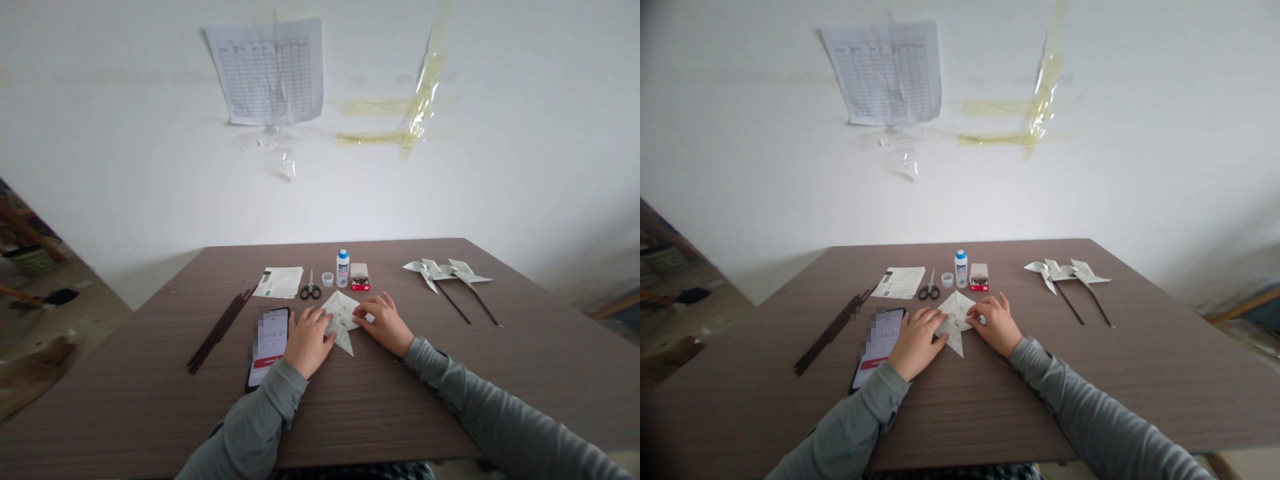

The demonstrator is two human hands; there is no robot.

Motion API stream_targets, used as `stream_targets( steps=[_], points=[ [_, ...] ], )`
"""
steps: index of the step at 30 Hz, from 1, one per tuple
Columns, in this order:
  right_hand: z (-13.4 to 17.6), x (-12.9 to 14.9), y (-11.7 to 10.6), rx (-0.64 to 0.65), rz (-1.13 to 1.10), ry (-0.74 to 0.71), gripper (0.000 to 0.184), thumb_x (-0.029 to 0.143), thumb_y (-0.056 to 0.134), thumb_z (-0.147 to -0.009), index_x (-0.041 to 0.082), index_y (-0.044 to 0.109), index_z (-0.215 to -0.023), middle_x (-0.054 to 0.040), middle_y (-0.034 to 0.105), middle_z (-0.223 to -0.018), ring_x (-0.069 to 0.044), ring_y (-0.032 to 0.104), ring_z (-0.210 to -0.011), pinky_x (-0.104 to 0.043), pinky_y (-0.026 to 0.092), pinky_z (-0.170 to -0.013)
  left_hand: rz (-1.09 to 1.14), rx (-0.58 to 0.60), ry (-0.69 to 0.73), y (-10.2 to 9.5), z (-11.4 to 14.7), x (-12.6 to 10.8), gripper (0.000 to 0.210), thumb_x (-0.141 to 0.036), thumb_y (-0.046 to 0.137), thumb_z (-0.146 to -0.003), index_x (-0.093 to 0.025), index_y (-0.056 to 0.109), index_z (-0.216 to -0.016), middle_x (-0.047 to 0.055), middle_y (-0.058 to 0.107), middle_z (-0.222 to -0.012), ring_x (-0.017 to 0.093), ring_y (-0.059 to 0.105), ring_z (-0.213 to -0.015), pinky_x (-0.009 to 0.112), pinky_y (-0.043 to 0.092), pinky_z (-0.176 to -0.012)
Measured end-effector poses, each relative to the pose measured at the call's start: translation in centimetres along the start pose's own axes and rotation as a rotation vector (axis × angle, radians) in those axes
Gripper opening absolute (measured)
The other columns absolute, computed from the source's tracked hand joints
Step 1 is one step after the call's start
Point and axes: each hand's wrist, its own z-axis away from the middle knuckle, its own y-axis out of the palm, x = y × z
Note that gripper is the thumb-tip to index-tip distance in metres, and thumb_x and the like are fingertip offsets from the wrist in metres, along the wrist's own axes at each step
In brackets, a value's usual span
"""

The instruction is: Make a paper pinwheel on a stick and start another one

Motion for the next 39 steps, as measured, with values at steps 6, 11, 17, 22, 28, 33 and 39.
stream_targets(
  steps=[6, 11, 17, 22, 28, 33, 39],
  points=[
    [0.2, 0.0, 0.5, -0.017, 0.040, -0.007, 0.018, 0.028, 0.083, -0.117, 0.038, 0.097, -0.116, -0.0079, 0.098, -0.113, -0.043, 0.091, -0.129, -0.093, 0.042, -0.151, 0.020, 0.016, 0.013, 0.0, 0.0, -0.3, 0.050, -0.016, 0.077, -0.119, -0.027, 0.089, -0.166, 0.017, 0.083, -0.182, 0.044, 0.069, -0.178, 0.085, 0.044, -0.155],
    [0.3, -0.2, 0.9, -0.056, 0.103, -0.060, 0.024, 0.026, 0.081, -0.118, 0.039, 0.101, -0.113, -0.0074, 0.099, -0.117, -0.040, 0.090, -0.129, -0.090, 0.043, -0.150, 0.056, 0.016, 0.035, 0.1, -0.1, -0.5, 0.054, -0.010, 0.076, -0.116, -0.027, 0.089, -0.166, 0.018, 0.083, -0.181, 0.042, 0.071, -0.176, 0.085, 0.044, -0.156],
    [0.5, -0.4, 1.3, -0.105, 0.161, -0.103, 0.025, 0.023, 0.083, -0.117, 0.039, 0.101, -0.108, -0.0038, 0.098, -0.111, -0.035, 0.089, -0.121, -0.088, 0.045, -0.149, 0.068, 0.029, 0.052, 0.4, -0.1, -0.7, 0.055, -0.009, 0.074, -0.117, -0.030, 0.090, -0.165, 0.017, 0.084, -0.178, 0.041, 0.075, -0.172, 0.085, 0.045, -0.155],
    [0.6, -0.6, 1.5, -0.125, 0.174, -0.113, 0.025, 0.021, 0.085, -0.115, 0.040, 0.099, -0.107, -0.0008, 0.098, -0.107, -0.034, 0.086, -0.119, -0.083, 0.042, -0.152, 0.031, 0.028, 0.074, 0.7, -0.2, -0.7, 0.053, -0.014, 0.073, -0.120, -0.033, 0.089, -0.168, 0.017, 0.084, -0.178, 0.041, 0.074, -0.171, 0.086, 0.046, -0.153],
    [0.7, -0.6, 1.4, -0.133, 0.193, -0.117, 0.023, 0.022, 0.086, -0.114, 0.039, 0.096, -0.102, 0.0004, 0.097, -0.105, -0.035, 0.086, -0.119, -0.083, 0.042, -0.153, 0.007, 0.039, 0.065, 0.6, -0.2, -1.0, 0.054, -0.017, 0.072, -0.122, -0.035, 0.089, -0.170, 0.017, 0.082, -0.178, 0.042, 0.072, -0.171, 0.084, 0.046, -0.153],
    [0.6, -0.3, 1.2, -0.118, 0.216, -0.107, 0.024, 0.021, 0.087, -0.114, 0.039, 0.096, -0.101, 0.0006, 0.096, -0.104, -0.034, 0.086, -0.118, -0.083, 0.041, -0.153, 0.007, 0.034, 0.053, 0.4, -0.1, -1.3, 0.054, -0.016, 0.074, -0.121, -0.038, 0.091, -0.167, 0.015, 0.082, -0.177, 0.042, 0.072, -0.170, 0.084, 0.047, -0.153],
    [0.6, 0.3, 0.8, -0.080, 0.188, -0.069, 0.024, 0.022, 0.086, -0.115, 0.037, 0.096, -0.100, -0.0011, 0.096, -0.105, -0.036, 0.086, -0.120, -0.088, 0.042, -0.151, -0.002, 0.031, 0.055, 0.5, -0.1, -1.3, 0.053, -0.017, 0.073, -0.121, -0.038, 0.093, -0.166, 0.015, 0.082, -0.176, 0.043, 0.072, -0.169, 0.082, 0.048, -0.153]
  ],
)
